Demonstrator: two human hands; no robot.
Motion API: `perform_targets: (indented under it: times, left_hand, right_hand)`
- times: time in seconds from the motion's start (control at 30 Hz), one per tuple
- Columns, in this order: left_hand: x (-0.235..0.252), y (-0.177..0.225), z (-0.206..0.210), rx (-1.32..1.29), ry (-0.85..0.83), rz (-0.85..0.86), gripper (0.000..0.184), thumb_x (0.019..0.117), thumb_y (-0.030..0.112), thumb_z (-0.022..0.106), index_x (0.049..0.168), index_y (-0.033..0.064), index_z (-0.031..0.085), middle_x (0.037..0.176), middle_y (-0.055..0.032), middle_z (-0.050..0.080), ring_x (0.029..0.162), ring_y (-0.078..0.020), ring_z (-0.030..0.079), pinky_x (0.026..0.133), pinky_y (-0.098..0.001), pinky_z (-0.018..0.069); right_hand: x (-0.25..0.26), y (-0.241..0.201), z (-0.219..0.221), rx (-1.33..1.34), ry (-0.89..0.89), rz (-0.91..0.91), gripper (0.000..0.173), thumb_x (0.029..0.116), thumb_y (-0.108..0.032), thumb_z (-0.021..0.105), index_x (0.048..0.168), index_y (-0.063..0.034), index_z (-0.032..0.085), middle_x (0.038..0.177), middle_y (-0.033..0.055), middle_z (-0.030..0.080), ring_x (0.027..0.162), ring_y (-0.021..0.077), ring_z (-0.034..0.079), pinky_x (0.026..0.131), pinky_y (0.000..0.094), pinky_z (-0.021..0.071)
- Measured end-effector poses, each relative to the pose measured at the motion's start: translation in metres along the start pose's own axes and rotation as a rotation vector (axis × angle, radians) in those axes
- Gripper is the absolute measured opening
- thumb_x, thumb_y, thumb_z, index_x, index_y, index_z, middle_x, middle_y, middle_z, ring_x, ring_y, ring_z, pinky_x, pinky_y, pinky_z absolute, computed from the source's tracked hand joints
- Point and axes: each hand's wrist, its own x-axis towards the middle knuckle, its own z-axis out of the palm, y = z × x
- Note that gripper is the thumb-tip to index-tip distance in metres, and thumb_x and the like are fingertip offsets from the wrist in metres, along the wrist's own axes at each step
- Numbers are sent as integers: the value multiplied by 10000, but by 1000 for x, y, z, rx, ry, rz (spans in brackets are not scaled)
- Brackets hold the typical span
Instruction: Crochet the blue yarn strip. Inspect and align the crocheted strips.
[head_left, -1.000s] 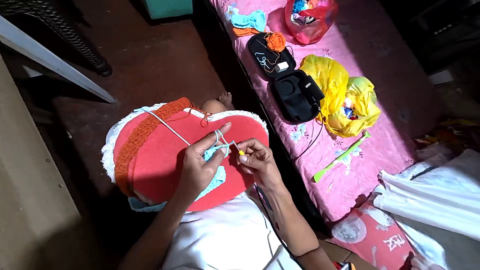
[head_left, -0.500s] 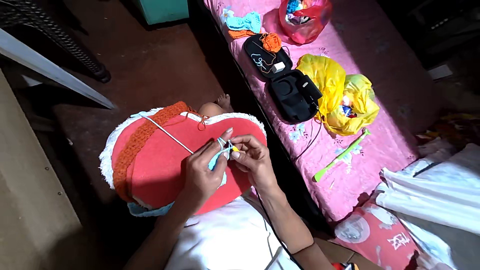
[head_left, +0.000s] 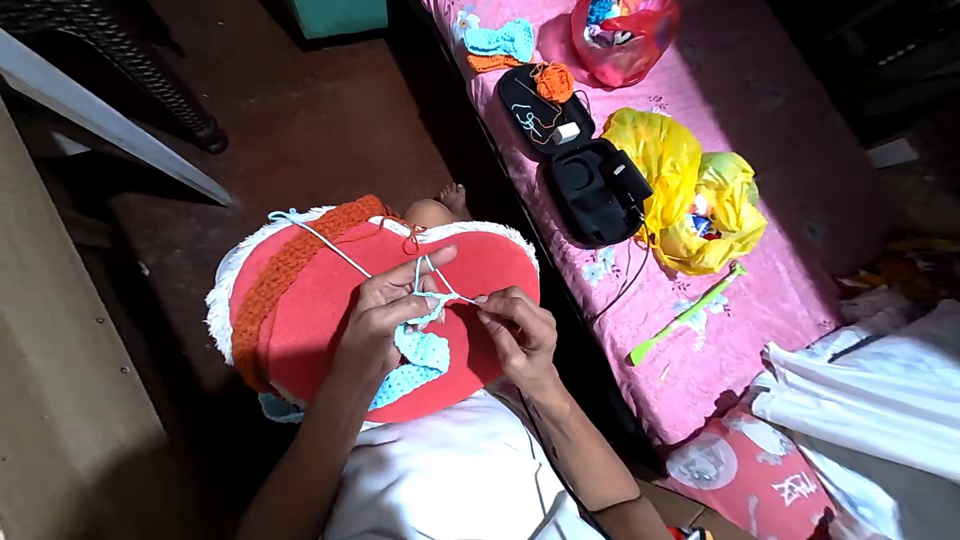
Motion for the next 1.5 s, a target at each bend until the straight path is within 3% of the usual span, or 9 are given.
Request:
perform_targets:
  times: [0.23, 0.33, 0.43, 0.57, 0.77, 0.93, 1.13, 1.33, 1.5]
  left_hand:
    - [-3, 1, 6, 187, -17, 17, 530, 852, -28, 561, 1358, 93, 660, 751, 11, 683, 654, -58, 640, 633, -181, 547]
    - [-1, 1, 7, 125, -2, 28, 431, 878, -49, 564, 1262, 71, 719, 821, -26, 739, 644, -41, 638, 590, -151, 519]
    - [2, -4, 6, 148, 1, 66, 316, 910, -34, 603, 1174, 57, 752, 908, -58, 759, 654, -44, 644, 580, -158, 526]
    - [0, -11, 11, 251, 42, 163, 318, 893, -39, 632, 1185, 29, 739, 1004, -61, 767, 829, -101, 725, 748, -242, 610]
    - [0, -3, 5, 334, 37, 245, 240, 957, 46, 615, 1160, 27, 740, 1076, -51, 764, 966, -119, 727, 885, -268, 594]
    - [7, 19, -12, 208, 17, 145, 205, 981, 111, 570, 1011, 70, 769, 997, -76, 772, 913, -157, 736, 852, -285, 598]
    - [22, 16, -10, 100, -36, 98, 250, 982, 104, 497, 890, 76, 728, 830, -15, 749, 752, -92, 704, 726, -259, 588]
    - [27, 17, -30, -76, -139, 38, 373, 987, 297, 525, 689, 178, 716, 688, 42, 685, 656, -57, 656, 663, -232, 553]
    - [31, 22, -37, -260, -45, 14, 393, 1017, 284, 442, 796, 147, 735, 650, 31, 650, 554, -33, 594, 548, -183, 503]
  right_hand:
    - [4, -12, -6, 381, 15, 340, 137, 920, 25, 644, 1034, 18, 721, 952, 28, 708, 853, 13, 654, 772, 179, 567]
    - [9, -9, -10, 883, -53, 621, 174, 927, -6, 626, 1080, -53, 696, 914, 25, 715, 637, -26, 542, 543, 144, 412]
    - [12, -5, -5, 1146, -68, 703, 243, 941, -22, 619, 1174, -47, 684, 894, 66, 710, 589, -5, 534, 514, 151, 408]
    - [19, -8, 5, 1075, -25, 688, 298, 947, -16, 606, 1230, -32, 697, 927, 76, 712, 608, -9, 529, 533, 149, 415]
    - [30, -1, 0, 1047, 30, 726, 254, 935, -18, 619, 1170, -48, 710, 881, 77, 716, 592, 14, 559, 541, 164, 452]
    - [36, 4, -1, 1120, 92, 730, 256, 936, -5, 613, 1185, -16, 674, 925, 101, 723, 586, 46, 590, 522, 187, 481]
    - [40, -5, 18, 863, 34, 783, 279, 922, -38, 609, 1193, -22, 676, 886, 47, 721, 540, 6, 542, 476, 169, 448]
    - [43, 4, 22, 916, 34, 859, 324, 908, -35, 592, 1225, -40, 656, 876, 66, 725, 528, 31, 563, 464, 186, 466]
    - [49, 12, 27, 967, 48, 876, 311, 920, -31, 567, 1219, -48, 650, 852, 78, 711, 518, 44, 550, 460, 201, 457]
